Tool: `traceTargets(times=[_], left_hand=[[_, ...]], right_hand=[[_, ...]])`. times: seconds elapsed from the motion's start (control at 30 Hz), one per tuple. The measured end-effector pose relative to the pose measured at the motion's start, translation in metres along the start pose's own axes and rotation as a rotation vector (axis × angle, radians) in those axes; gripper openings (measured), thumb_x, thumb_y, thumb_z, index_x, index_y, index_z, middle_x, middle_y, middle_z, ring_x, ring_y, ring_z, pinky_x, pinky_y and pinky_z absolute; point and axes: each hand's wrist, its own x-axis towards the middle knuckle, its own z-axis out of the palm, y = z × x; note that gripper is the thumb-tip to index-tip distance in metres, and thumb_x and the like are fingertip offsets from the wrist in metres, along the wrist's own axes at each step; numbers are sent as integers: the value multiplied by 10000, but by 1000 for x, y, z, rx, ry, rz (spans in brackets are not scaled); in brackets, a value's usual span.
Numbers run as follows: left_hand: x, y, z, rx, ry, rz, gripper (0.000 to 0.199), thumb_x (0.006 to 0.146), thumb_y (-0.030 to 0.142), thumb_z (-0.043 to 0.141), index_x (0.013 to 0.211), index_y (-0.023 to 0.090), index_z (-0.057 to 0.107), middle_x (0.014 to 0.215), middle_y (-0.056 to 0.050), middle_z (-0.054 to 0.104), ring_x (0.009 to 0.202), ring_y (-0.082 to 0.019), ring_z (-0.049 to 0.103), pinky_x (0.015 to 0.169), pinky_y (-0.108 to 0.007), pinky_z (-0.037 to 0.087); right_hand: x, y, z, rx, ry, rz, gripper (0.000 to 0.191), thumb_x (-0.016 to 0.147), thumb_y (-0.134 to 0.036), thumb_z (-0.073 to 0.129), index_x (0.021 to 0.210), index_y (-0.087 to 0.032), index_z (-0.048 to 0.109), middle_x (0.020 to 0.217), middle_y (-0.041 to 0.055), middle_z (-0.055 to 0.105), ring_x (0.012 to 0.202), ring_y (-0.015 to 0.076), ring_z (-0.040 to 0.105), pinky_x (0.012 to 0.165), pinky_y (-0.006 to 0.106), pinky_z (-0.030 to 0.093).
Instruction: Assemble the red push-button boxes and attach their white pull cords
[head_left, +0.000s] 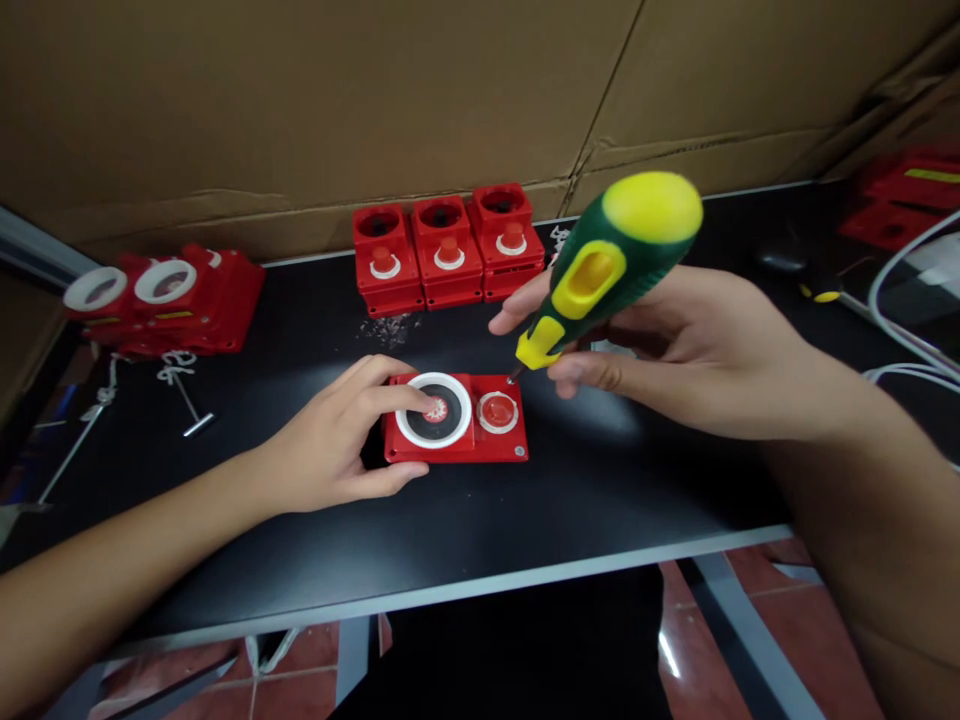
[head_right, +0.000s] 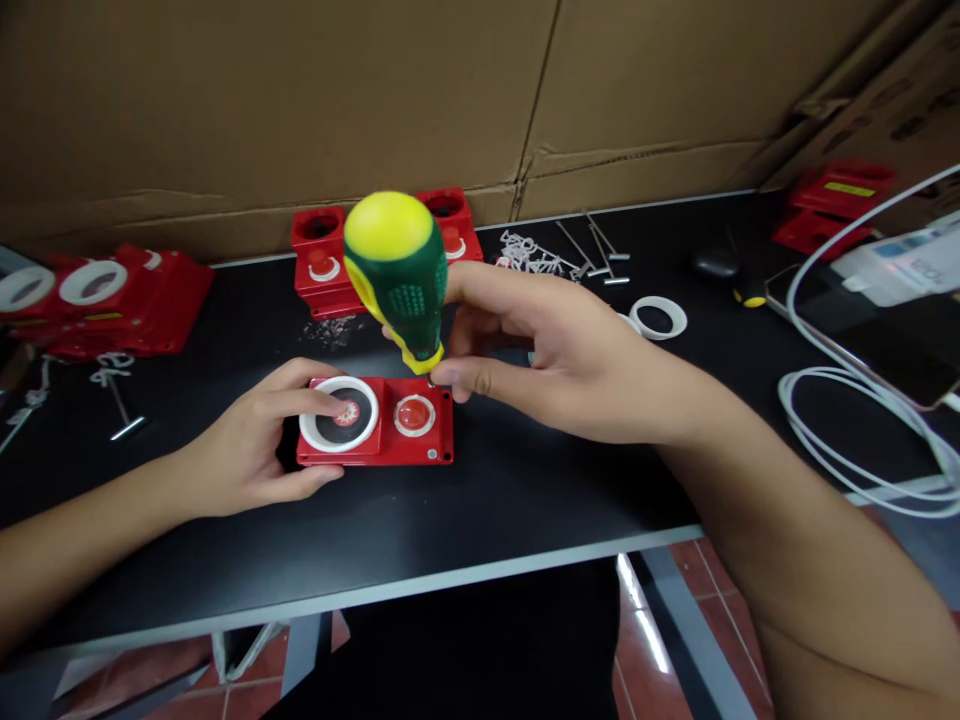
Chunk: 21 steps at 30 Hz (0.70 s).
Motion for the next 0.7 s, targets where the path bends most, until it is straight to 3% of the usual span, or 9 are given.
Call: traceTargets(times=[0.13, 0.27, 0.43, 0.7], left_hand=[[0, -1, 0, -16, 6, 0, 463, 1094, 422, 825, 1474, 291, 595, 1402, -146, 667, 1193, -303, 759, 1021, -459, 667], [-1, -1, 0, -11, 11, -2, 469, 1096, 418, 822, 1484, 296, 589, 1403, -140, 670, 1199, -293, 761, 1026, -444, 668], [0, 0, 0, -21, 13, 0, 519, 1054, 386, 874, 1484, 305, 595, 1413, -141, 679, 1201, -304, 763, 1033, -463, 676], [0, 0, 0, -14, 12, 7, 459, 1094, 413, 829, 1469, 281, 598, 1400, -148, 669, 1201, -304, 760, 1032, -457, 669]], right_hand=[[-2, -1, 0, 108, -19, -10, 202, 1110, -310, 816, 1308, -298, 857, 1341, 51, 869, 817, 173, 780, 843, 374, 718], [-3, 3, 2, 75, 39, -9, 306, 1029, -248, 905, 1321, -336, 872, 1293, 27, 869, 924, 207, 796, 800, 368, 706], [-1, 3, 5, -26, 111, -22, 248, 968, -329, 969, 1194, -325, 867, 1187, 30, 853, 1032, 267, 814, 860, 420, 719], [0, 0, 6, -44, 152, -1, 277, 916, -368, 1020, 1137, -308, 864, 1185, 44, 861, 1025, 286, 827, 880, 441, 751]])
